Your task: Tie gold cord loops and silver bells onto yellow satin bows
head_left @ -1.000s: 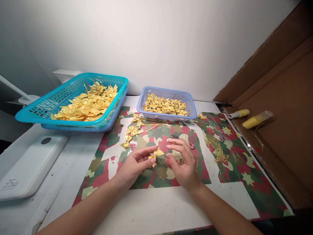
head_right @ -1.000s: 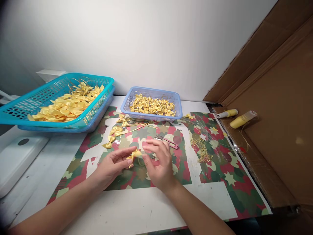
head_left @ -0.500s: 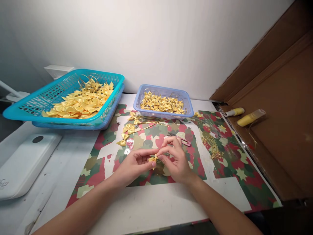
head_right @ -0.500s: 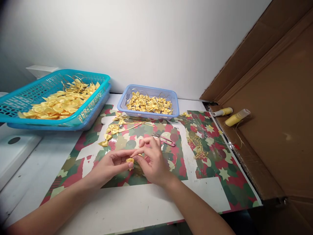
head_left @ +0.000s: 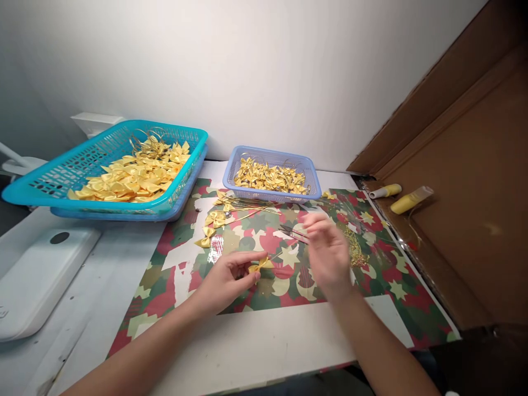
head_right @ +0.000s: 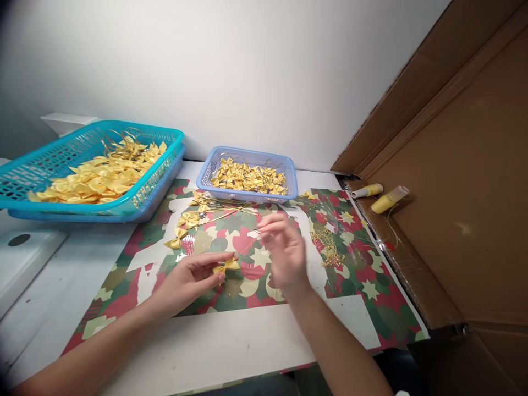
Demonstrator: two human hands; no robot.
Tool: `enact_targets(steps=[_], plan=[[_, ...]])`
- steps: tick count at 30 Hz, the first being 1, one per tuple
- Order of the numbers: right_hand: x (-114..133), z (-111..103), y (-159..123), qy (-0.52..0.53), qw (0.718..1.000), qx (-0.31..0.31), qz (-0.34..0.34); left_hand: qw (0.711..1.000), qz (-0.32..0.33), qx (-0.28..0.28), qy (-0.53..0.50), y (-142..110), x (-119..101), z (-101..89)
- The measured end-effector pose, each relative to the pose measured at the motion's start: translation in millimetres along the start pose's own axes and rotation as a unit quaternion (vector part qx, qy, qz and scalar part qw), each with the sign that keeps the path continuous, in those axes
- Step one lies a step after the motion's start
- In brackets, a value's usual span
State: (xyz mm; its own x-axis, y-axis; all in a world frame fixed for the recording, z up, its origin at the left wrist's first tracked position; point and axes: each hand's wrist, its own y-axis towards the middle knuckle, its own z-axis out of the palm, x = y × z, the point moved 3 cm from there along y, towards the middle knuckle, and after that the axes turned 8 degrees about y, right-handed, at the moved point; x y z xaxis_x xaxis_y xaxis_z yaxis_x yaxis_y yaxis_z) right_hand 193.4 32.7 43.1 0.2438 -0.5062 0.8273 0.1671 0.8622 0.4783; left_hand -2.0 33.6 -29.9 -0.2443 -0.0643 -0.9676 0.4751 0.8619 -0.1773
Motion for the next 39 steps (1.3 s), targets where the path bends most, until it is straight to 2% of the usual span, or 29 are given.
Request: enact_targets(steps=[2, 6, 9, 11, 16, 19, 21, 22, 23, 25, 27, 30, 33, 35, 37, 38, 39], plan=[[28.0, -18.6, 17.3, 0.056, 0.994, -0.069, -0.059, 0.998, 0.018, -0.011, 0.056, 0.3, 1.2, -2.0], [81.2, -47.6, 37.5, 0.069, 0.982, -0.116, -0.131, 0.987, 0.046, -0.026, 0.153, 1.0, -4.1, -4.9], [104.9, -58.2, 39.5, 0.047, 0.975, -0.156, -0.153, 0.979, 0.055, -0.024, 0.193, 2.3, -8.9, -4.4], [110.8, -58.8, 39.2, 0.021, 0.974, -0.158, -0.158, 0.975, 0.059, -0.021, 0.214, 2.7, -10.4, -3.2], [98.8, -50.8, 40.9, -0.007, 0.982, -0.115, -0.148, 0.942, 0.114, -0.041, 0.314, -0.5, -15.3, -3.8], [82.3, -42.5, 39.1, -0.016, 0.990, -0.081, -0.113, 0.906, 0.119, -0.094, 0.395, 2.4, -23.6, -15.7], [68.8, -34.8, 35.0, -0.028, 0.995, -0.061, -0.069, 0.871, 0.099, -0.157, 0.455, 11.1, -32.4, -31.0], [61.1, -30.3, 32.2, -0.029, 0.997, -0.051, -0.043, 0.843, 0.094, -0.196, 0.491, 17.3, -38.0, -39.9], [52.7, -25.4, 29.0, -0.026, 0.999, -0.042, -0.015, 0.809, 0.094, -0.212, 0.540, 24.9, -43.2, -47.6], [33.1, -14.9, 22.0, -0.013, 0.999, -0.014, 0.049, 0.755, 0.077, -0.175, 0.627, 42.9, -48.6, -59.9], [11.2, -6.1, 14.7, -0.011, 0.994, 0.003, 0.112, 0.751, 0.073, -0.155, 0.637, 57.3, -51.1, -70.3], [-20.6, 1.6, 3.4, -0.028, 0.979, 0.014, 0.202, 0.762, 0.078, -0.142, 0.626, 66.4, -51.4, -78.8], [-40.7, 6.7, -7.3, -0.047, 0.961, 0.038, 0.268, 0.780, 0.086, -0.151, 0.601, 62.4, -53.2, -78.1], [-44.9, 9.5, -12.4, -0.048, 0.955, 0.042, 0.288, 0.840, 0.076, -0.156, 0.514, 56.6, -54.6, -71.9], [-43.4, 12.4, -14.9, -0.040, 0.955, 0.040, 0.291, 0.953, 0.023, -0.122, 0.276, 51.1, -51.2, -60.2], [-41.5, 13.6, -15.3, -0.035, 0.956, 0.038, 0.289, 0.984, -0.012, -0.081, 0.158, 48.5, -48.4, -51.3], [-39.5, 14.6, -15.4, -0.031, 0.957, 0.036, 0.287, 0.997, -0.040, -0.049, 0.053, 45.9, -46.1, -42.2]])
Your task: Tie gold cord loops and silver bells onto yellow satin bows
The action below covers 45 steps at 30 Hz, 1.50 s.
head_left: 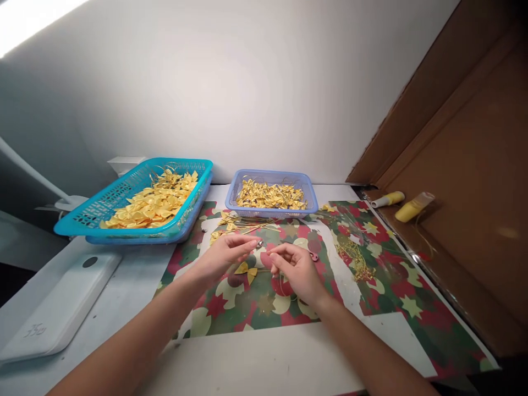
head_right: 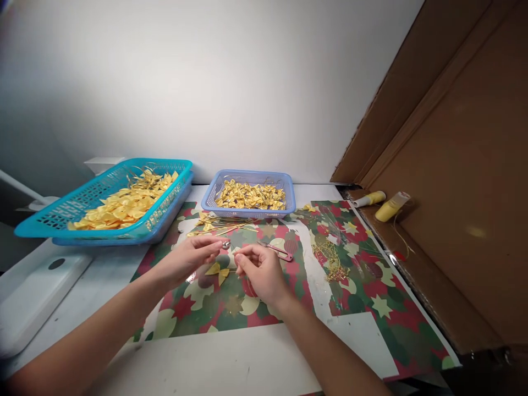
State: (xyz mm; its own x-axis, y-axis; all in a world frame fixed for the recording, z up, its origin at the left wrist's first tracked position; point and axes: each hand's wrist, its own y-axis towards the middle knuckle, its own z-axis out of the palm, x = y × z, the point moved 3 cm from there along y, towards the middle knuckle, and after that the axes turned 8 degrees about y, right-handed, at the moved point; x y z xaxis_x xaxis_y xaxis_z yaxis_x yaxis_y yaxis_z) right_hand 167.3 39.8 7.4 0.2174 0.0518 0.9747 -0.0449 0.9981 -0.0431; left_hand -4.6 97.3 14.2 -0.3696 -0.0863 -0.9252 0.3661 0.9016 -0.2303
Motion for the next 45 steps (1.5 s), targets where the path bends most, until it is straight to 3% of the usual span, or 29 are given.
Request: enact_targets(steps=[2, 4, 11, 18, 25, 29, 35, 45], plan=[[3.2, 1.0, -1.8, 0.004, 1.000, -0.001, -0.004, 0.989, -0.056, 0.028, -0.135, -5.9, 3.0, 14.0], [4.6, 1.1, -3.2, 0.004, 1.000, -0.002, -0.004, 0.976, -0.092, 0.031, -0.194, -9.9, 5.7, 22.5], [-0.6, 0.1, -7.5, -0.011, 1.000, -0.010, 0.010, 0.962, -0.137, 0.015, -0.234, -14.0, 11.3, 25.7], [7.9, 9.0, -20.0, -0.007, 1.000, 0.003, 0.003, 0.985, -0.067, -0.003, -0.159, -28.8, 13.8, 22.4], [12.4, 20.8, -64.1, -0.035, 0.998, -0.029, -0.035, 0.990, 0.006, -0.041, -0.132, -69.2, 4.1, 30.4], [-3.4, 23.8, -79.8, -0.038, 0.997, -0.042, -0.058, 0.976, -0.006, -0.030, -0.217, -80.7, 19.6, 44.8], [-35.4, 20.0, -80.8, -0.061, 0.994, -0.052, -0.074, 0.972, 0.007, -0.049, -0.231, -83.1, 43.4, 57.7], [-54.0, 15.3, -74.9, -0.076, 0.989, -0.003, -0.127, 0.972, 0.070, -0.081, -0.209, -86.6, 48.6, 59.4]])
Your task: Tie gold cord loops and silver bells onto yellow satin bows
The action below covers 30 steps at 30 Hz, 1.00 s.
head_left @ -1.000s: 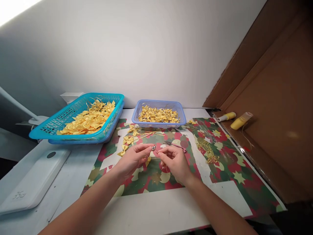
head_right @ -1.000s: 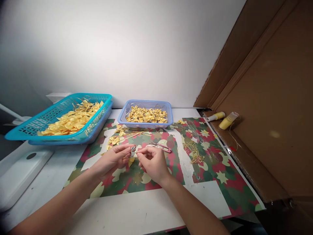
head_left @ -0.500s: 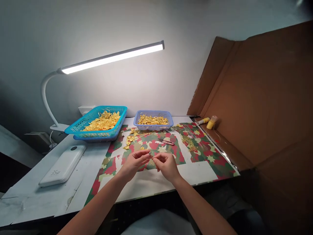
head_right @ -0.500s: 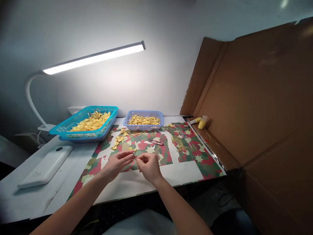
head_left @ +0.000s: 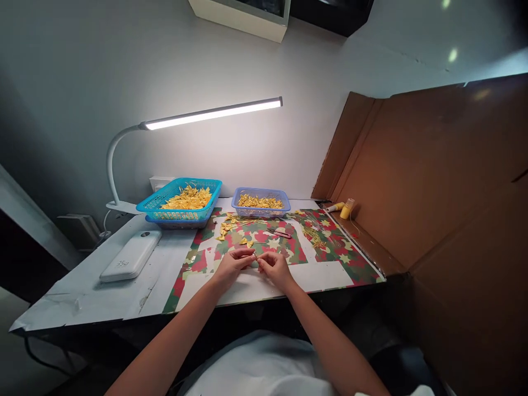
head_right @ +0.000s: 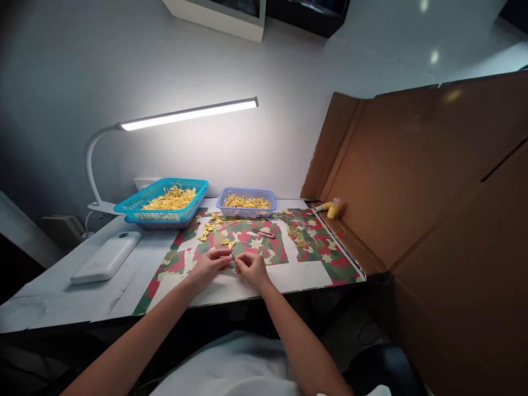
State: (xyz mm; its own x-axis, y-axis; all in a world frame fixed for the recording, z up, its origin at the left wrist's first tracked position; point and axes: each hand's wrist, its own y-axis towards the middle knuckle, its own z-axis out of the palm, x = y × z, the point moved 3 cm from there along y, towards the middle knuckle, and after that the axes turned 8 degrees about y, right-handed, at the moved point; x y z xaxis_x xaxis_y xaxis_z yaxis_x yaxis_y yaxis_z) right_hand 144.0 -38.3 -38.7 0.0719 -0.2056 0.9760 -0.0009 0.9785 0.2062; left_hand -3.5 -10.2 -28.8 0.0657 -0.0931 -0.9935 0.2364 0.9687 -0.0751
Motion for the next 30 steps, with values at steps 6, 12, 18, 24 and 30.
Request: enact_targets(steps=[6, 12, 18, 24, 30], plan=[[-6.8, 0.0, 3.1, 0.015, 0.999, -0.009, -0.028, 0.997, 0.052, 0.019, 0.050, -1.4, -0.6, 1.9], [-7.1, 1.7, 5.1, 0.016, 0.999, 0.020, -0.043, 0.990, 0.108, 0.030, 0.084, -1.3, -4.1, 5.0], [-1.3, 2.4, 1.9, -0.014, 0.998, 0.036, -0.058, 0.978, 0.170, 0.018, 0.119, 5.6, -5.5, 3.9], [8.8, 0.7, 0.2, -0.060, 0.993, 0.006, -0.101, 0.963, 0.218, -0.007, 0.159, -0.1, -9.8, 0.2], [24.1, 0.3, 14.1, -0.092, 0.986, 0.040, -0.136, 0.947, 0.267, -0.017, 0.178, 6.1, -22.8, 1.9]])
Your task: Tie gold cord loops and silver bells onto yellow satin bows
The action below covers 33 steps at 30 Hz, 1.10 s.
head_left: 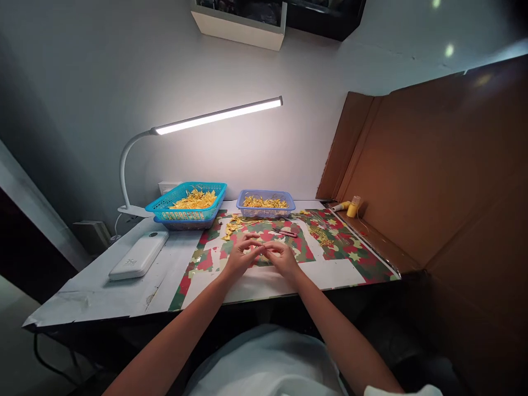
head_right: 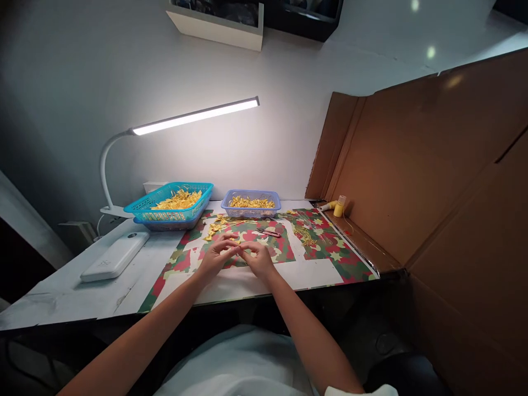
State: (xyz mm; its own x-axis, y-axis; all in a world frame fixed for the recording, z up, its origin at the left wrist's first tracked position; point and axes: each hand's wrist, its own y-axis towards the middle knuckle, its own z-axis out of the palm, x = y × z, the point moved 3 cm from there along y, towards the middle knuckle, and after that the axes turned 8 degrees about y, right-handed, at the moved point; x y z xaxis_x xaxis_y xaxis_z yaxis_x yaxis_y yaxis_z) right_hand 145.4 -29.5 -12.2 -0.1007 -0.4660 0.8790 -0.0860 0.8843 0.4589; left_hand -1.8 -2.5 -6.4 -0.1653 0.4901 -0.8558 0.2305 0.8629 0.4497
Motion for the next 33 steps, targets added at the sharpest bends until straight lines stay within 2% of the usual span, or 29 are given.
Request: enact_targets(steps=[4, 8, 18, 23, 27, 30, 33], plan=[[6.4, -5.2, 16.1, -0.029, 0.999, 0.017, -0.014, 1.000, 0.016, 0.000, -0.009, 19.2, -11.1, -1.5], [4.5, -8.2, 24.0, -0.069, 0.997, 0.044, -0.006, 0.999, 0.022, -0.029, -0.026, 40.1, -28.0, -8.3], [-14.5, -21.2, 32.6, -0.168, 0.983, 0.076, 0.017, 0.986, 0.088, -0.126, -0.063, 100.7, -100.9, -43.6], [-20.1, -19.2, 32.4, -0.172, 0.982, 0.073, -0.003, 0.984, 0.090, -0.138, -0.064, 119.8, -121.2, -48.5], [0.5, -28.3, 38.8, -0.136, 0.990, 0.042, -0.025, 0.988, 0.087, -0.115, -0.049, 120.0, -125.8, -42.3], [34.8, -38.9, 49.5, -0.088, 0.995, 0.002, -0.043, 0.995, 0.078, -0.051, -0.030, 110.7, -123.7, -29.4], [72.0, -39.0, 59.8, 0.001, 0.997, 0.018, -0.081, 0.997, 0.066, 0.005, -0.025, 100.3, -120.3, -15.8]])
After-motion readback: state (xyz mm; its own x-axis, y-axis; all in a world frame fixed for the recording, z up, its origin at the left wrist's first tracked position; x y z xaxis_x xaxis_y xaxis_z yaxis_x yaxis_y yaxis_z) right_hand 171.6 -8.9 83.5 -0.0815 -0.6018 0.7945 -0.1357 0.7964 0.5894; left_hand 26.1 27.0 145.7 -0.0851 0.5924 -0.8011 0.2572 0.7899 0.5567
